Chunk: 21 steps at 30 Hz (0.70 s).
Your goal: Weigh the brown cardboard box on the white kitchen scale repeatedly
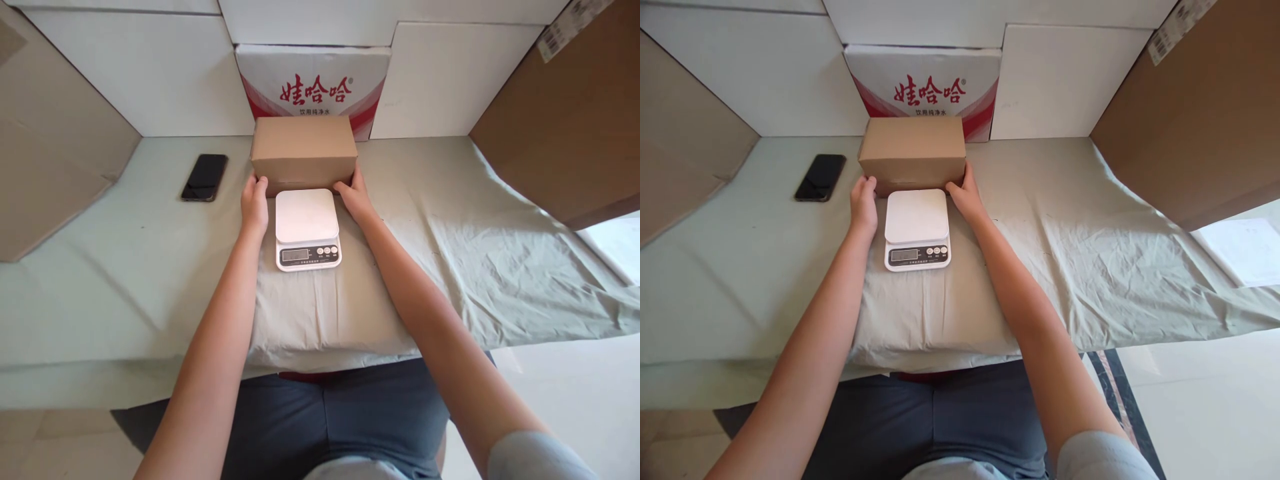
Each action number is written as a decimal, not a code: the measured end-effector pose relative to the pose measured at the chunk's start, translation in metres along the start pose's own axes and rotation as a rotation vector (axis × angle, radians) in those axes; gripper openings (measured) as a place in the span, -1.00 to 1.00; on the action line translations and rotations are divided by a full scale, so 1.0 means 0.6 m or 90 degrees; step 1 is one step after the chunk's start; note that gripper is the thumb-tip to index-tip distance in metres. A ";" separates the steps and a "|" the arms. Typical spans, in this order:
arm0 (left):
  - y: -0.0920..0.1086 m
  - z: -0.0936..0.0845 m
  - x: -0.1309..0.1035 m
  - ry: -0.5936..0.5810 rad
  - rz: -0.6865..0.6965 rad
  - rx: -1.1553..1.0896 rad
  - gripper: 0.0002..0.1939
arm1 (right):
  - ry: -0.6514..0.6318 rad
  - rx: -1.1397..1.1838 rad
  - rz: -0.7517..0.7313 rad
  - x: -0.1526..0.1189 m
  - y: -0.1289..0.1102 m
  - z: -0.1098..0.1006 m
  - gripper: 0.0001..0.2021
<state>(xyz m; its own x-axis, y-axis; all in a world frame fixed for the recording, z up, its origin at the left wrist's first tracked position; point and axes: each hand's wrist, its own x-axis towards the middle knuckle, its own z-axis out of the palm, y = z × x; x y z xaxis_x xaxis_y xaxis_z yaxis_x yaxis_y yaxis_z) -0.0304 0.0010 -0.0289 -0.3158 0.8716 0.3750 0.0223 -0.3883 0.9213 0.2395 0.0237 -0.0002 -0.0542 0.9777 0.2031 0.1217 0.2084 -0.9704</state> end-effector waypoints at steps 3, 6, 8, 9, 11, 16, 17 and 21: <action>0.007 0.001 -0.003 0.024 -0.041 -0.011 -0.38 | 0.011 0.033 0.005 -0.005 -0.004 0.000 -0.17; 0.013 0.001 -0.004 -0.002 -0.053 -0.033 -0.41 | 0.005 0.048 0.007 -0.010 -0.012 0.001 -0.16; 0.014 0.001 -0.005 -0.015 -0.057 -0.037 -0.38 | -0.002 0.047 0.007 -0.015 -0.019 0.002 -0.15; 0.014 0.001 -0.004 -0.019 -0.058 -0.037 -0.35 | -0.006 0.045 0.005 -0.017 -0.022 0.003 -0.15; 0.013 0.002 -0.003 -0.026 -0.056 -0.036 -0.29 | -0.009 0.039 -0.005 -0.019 -0.027 0.004 -0.15; 0.032 0.001 0.002 -0.030 -0.016 -0.040 -0.23 | 0.001 0.026 -0.062 -0.014 -0.044 0.003 -0.17; 0.041 0.000 0.003 -0.032 -0.002 -0.046 -0.21 | 0.002 0.024 -0.079 -0.013 -0.052 0.003 -0.18; 0.087 -0.004 -0.002 -0.034 0.049 -0.039 -0.21 | 0.002 0.024 -0.133 -0.018 -0.096 0.004 -0.18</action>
<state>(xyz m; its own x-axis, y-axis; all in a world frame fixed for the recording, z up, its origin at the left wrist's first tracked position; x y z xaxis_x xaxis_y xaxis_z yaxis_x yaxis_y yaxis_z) -0.0310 -0.0212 0.0186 -0.2639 0.8525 0.4511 -0.0136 -0.4710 0.8820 0.2308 0.0013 0.0534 -0.0712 0.9137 0.4001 0.0717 0.4048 -0.9116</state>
